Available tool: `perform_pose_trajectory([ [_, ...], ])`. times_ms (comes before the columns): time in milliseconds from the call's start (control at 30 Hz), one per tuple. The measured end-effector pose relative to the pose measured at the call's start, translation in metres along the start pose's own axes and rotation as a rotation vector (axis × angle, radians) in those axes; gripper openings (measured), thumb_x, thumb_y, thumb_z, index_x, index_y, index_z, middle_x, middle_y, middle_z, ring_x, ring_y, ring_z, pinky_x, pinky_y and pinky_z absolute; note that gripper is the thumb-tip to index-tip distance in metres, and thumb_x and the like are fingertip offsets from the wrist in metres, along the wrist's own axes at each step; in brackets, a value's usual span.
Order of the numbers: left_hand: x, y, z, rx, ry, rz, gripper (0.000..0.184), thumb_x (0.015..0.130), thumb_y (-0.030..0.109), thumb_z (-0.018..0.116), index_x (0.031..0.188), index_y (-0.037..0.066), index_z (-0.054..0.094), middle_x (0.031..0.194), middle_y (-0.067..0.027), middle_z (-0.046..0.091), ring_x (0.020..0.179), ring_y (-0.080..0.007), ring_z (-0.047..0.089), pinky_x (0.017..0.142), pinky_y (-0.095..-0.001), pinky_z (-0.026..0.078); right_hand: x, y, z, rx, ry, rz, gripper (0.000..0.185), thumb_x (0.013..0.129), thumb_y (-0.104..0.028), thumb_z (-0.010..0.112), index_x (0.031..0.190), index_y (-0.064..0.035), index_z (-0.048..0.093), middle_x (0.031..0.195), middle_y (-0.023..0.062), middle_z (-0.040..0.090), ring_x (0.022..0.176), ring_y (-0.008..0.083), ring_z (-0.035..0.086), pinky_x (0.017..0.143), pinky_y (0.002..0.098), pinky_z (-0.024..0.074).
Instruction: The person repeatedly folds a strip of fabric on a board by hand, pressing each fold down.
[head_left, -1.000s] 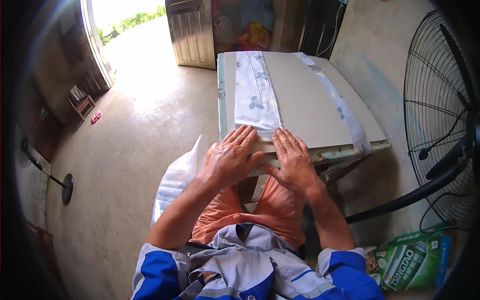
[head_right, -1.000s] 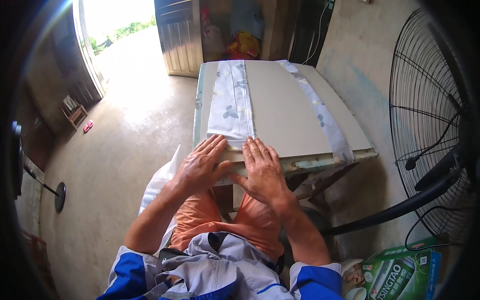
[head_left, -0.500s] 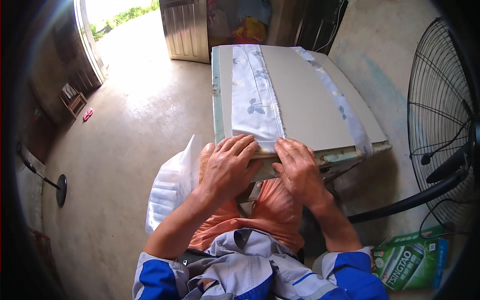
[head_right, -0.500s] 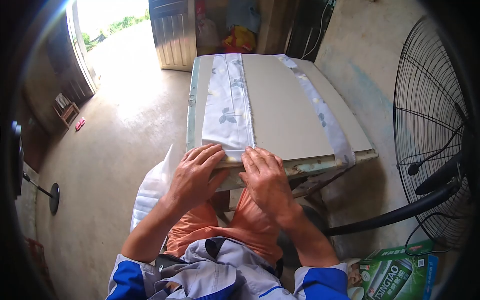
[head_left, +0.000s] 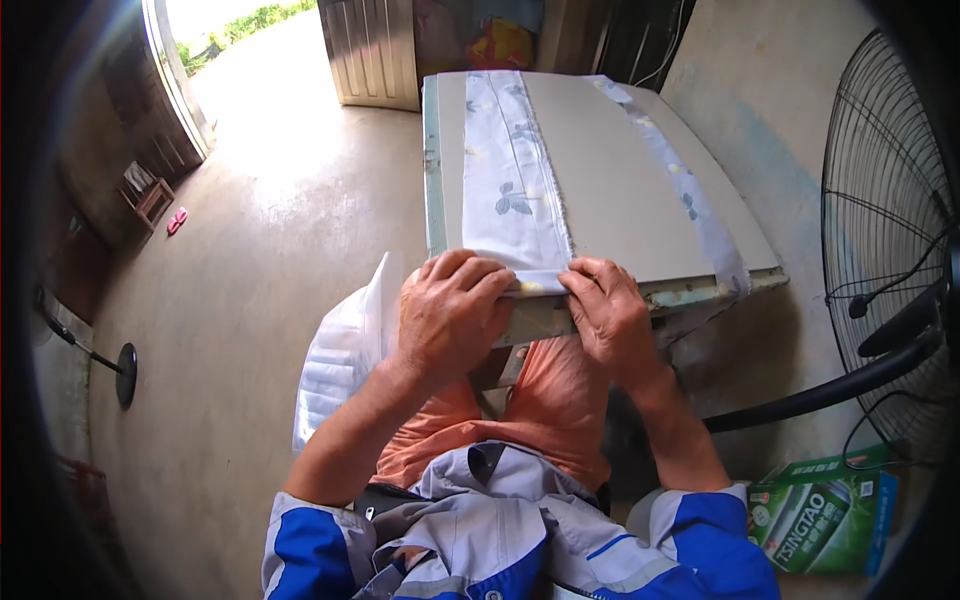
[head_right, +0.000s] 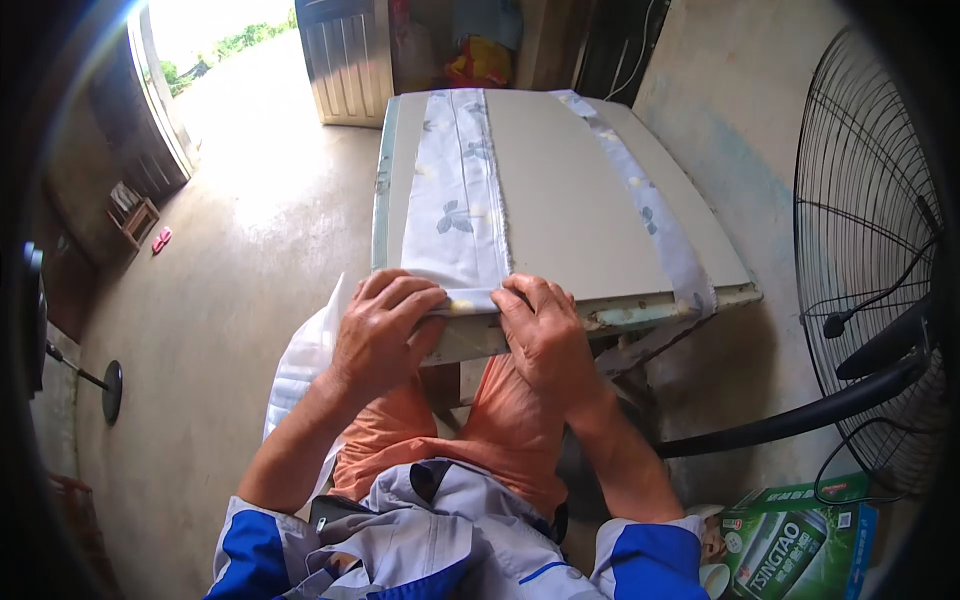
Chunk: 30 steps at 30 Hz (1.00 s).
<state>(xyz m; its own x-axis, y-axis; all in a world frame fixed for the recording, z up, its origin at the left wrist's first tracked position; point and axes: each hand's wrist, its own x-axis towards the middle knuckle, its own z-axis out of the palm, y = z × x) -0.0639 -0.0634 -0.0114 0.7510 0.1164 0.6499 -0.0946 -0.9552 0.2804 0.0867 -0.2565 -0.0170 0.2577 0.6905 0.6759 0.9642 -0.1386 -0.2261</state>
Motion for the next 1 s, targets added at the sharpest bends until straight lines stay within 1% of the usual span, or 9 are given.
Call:
perform_pose_trajectory([
  [33, -0.001, -0.002, 0.0, -0.001, -0.006, 0.003, 0.03, 0.086, 0.014, 0.081, 0.114, 0.008, 0.075, 0.116, -0.0075, 0.075, 0.115, -0.0314, 0.068, 0.1, -0.0462, 0.052, 0.003, -0.003, -0.002, -0.028, 0.019, -0.024, 0.029, 0.089, 0.001, 0.074, 0.119, -0.0032, 0.073, 0.118, 0.0136, 0.069, 0.11, 0.0354, 0.068, 0.097, 0.0457, 0.0552],
  [133, 0.002, -0.006, -0.005, -0.041, -0.017, 0.003, 0.028, 0.086, 0.012, 0.079, 0.114, 0.008, 0.076, 0.115, -0.0077, 0.077, 0.113, -0.0309, 0.069, 0.101, -0.0459, 0.052, 0.002, 0.001, 0.0, -0.006, 0.042, -0.03, 0.028, 0.09, 0.001, 0.074, 0.118, -0.003, 0.073, 0.116, 0.0136, 0.069, 0.106, 0.0358, 0.068, 0.095, 0.0451, 0.0559],
  [167, 0.002, -0.008, -0.007, -0.055, -0.025, 0.008, 0.027, 0.086, 0.011, 0.079, 0.113, 0.008, 0.076, 0.115, -0.008, 0.077, 0.112, -0.0308, 0.069, 0.102, -0.0458, 0.052, 0.001, 0.003, 0.0, 0.017, 0.02, -0.015, 0.029, 0.092, -0.002, 0.073, 0.121, -0.0027, 0.071, 0.118, 0.0131, 0.068, 0.109, 0.0353, 0.065, 0.097, 0.0471, 0.0532],
  [300, 0.005, -0.018, -0.006, -0.087, -0.024, 0.02, 0.025, 0.087, 0.009, 0.077, 0.112, 0.008, 0.076, 0.112, -0.009, 0.077, 0.108, -0.031, 0.072, 0.102, -0.0465, 0.052, 0.005, 0.006, 0.0, 0.02, 0.015, -0.009, 0.029, 0.092, -0.002, 0.073, 0.121, -0.0031, 0.071, 0.116, 0.0133, 0.069, 0.107, 0.0358, 0.065, 0.096, 0.0471, 0.0535],
  [400, 0.008, -0.024, -0.007, -0.117, -0.007, 0.023, 0.023, 0.089, 0.008, 0.076, 0.112, 0.007, 0.076, 0.111, -0.0106, 0.077, 0.104, -0.0328, 0.073, 0.098, -0.0467, 0.054, 0.01, 0.006, -0.001, 0.06, 0.019, 0.026, 0.027, 0.093, -0.003, 0.073, 0.121, -0.0025, 0.071, 0.112, 0.0143, 0.07, 0.104, 0.0366, 0.066, 0.094, 0.0467, 0.0542],
  [500, 0.011, -0.026, -0.007, -0.181, -0.018, -0.027, 0.023, 0.09, 0.009, 0.076, 0.113, 0.006, 0.076, 0.107, -0.0129, 0.078, 0.101, -0.0348, 0.073, 0.094, -0.0457, 0.057, 0.013, 0.009, 0.001, 0.106, 0.029, 0.085, 0.026, 0.095, -0.005, 0.072, 0.121, -0.0016, 0.071, 0.108, 0.0156, 0.071, 0.101, 0.0373, 0.066, 0.091, 0.0463, 0.0549],
  [600, 0.013, -0.027, -0.006, -0.174, 0.014, -0.06, 0.023, 0.092, 0.011, 0.076, 0.114, 0.005, 0.076, 0.103, -0.0148, 0.078, 0.099, -0.0355, 0.073, 0.091, -0.0446, 0.058, 0.017, 0.01, 0.002, 0.122, 0.016, 0.14, 0.026, 0.098, -0.007, 0.072, 0.123, -0.001, 0.07, 0.106, 0.017, 0.072, 0.1, 0.0378, 0.067, 0.09, 0.0463, 0.0553],
  [767, 0.015, -0.032, -0.004, -0.163, 0.001, -0.146, 0.027, 0.093, 0.016, 0.078, 0.116, 0.004, 0.075, 0.101, -0.0156, 0.079, 0.099, -0.0334, 0.074, 0.09, -0.0448, 0.058, 0.021, 0.013, 0.003, 0.155, -0.011, 0.226, 0.028, 0.099, -0.01, 0.072, 0.125, 0.0001, 0.068, 0.11, 0.02, 0.073, 0.102, 0.0393, 0.069, 0.091, 0.0473, 0.0557],
  [1000, 0.018, -0.039, -0.002, -0.187, -0.017, -0.236, 0.038, 0.091, 0.026, 0.083, 0.121, 0.004, 0.073, 0.096, -0.0179, 0.077, 0.09, -0.0301, 0.075, 0.085, -0.0429, 0.06, 0.024, 0.016, 0.01, 0.103, 0.003, 0.222, 0.031, 0.099, -0.013, 0.072, 0.126, 0.0007, 0.067, 0.114, 0.0227, 0.073, 0.107, 0.0426, 0.069, 0.094, 0.0499, 0.0557],
])
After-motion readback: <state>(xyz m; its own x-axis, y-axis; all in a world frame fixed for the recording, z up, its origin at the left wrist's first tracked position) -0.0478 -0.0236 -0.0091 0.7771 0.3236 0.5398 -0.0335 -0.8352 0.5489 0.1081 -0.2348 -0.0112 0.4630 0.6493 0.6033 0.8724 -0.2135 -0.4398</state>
